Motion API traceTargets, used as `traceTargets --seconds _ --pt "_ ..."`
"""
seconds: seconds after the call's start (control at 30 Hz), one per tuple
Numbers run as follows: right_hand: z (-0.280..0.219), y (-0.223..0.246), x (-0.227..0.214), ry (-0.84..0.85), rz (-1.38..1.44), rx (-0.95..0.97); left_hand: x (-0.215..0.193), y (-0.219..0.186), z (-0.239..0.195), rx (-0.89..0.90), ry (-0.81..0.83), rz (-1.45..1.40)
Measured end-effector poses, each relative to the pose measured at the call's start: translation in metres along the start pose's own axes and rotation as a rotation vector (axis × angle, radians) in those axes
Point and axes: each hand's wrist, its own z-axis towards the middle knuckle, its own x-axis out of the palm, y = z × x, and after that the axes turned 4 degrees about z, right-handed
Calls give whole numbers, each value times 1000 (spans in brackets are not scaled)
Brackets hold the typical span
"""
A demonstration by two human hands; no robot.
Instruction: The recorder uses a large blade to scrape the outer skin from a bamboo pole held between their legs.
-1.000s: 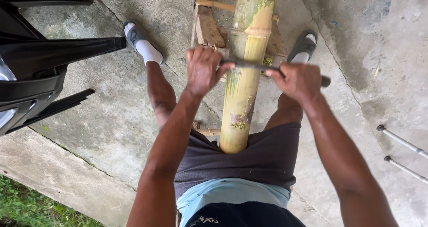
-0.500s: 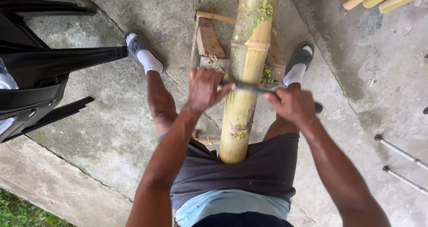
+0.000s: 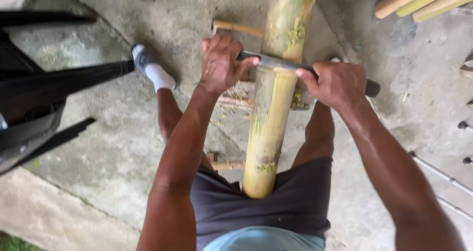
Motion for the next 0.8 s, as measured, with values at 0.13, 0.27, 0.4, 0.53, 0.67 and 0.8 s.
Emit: traceTargets --seconds 0.13,0.27,0.4,0.53,0.67,0.8 --pt "39 -14 -3 10 29 -18 19 30 25 -17 122 -82" --pt "22 1 -13 41 60 17 24 28 24 -57 163 -106" --pt "4 19 -21 65 109 78 5 6 2 -47 228 -178" --pt "4 24 -20 20 140 94 -25 -17 24 -72 316 -125" --pt "11 17 -19 116 210 246 -36 -130 -38 288 106 234" --pt "20 34 -27 223 278 282 -24 -220 -109 337 470 -115"
